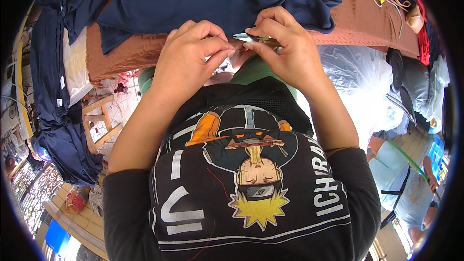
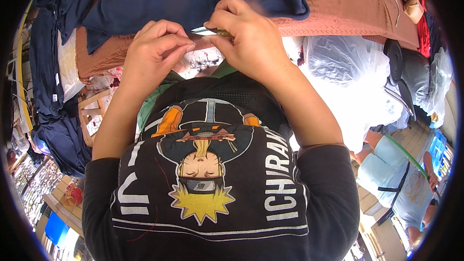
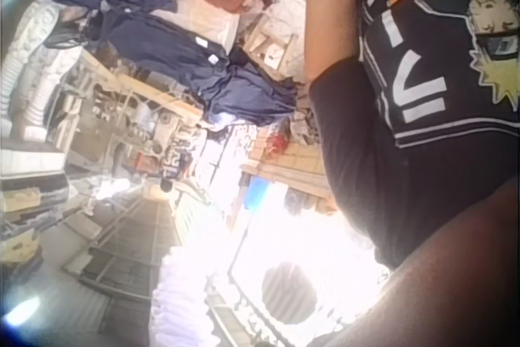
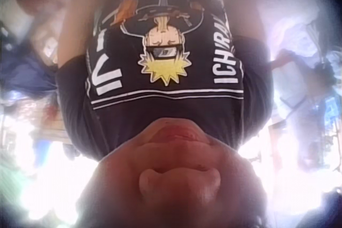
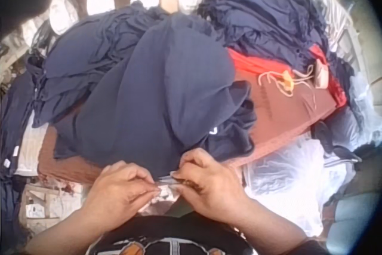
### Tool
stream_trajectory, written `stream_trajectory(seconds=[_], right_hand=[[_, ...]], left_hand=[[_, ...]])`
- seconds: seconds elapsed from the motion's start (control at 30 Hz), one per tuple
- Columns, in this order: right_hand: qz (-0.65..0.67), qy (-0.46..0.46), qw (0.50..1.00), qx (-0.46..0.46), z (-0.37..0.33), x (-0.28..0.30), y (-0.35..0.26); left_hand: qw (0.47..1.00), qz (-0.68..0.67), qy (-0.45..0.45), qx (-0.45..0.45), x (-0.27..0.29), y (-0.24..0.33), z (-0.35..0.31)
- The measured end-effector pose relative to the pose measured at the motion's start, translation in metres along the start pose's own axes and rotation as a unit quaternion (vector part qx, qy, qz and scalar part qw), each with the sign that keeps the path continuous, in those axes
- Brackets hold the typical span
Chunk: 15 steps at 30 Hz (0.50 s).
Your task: The person uses thread nippers to trim excess threads and remove small white labels from navy blue garments on a padded workspace. They handle several items one at a time, flipping them over to inspect seams and moving finished items to a pile.
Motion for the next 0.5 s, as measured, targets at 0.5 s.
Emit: stream_trajectory(seconds=[0.5], right_hand=[[0.128, 0.049, 0.990, 0.033, 0.012, 0.012, -0.005]], left_hand=[[0.937, -0.325, -0.026, 0.126, -0.001, -0.050, 0.038]])
Point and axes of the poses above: each hand's wrist, its own z-axis towards the middle knuckle, its own x-axis out of the back of the hand, y = z × x, the point moved 3 cm from there along z, towards the middle knuckle, and after that the axes turned 2 degrees about -z, right-handed, at the moved point
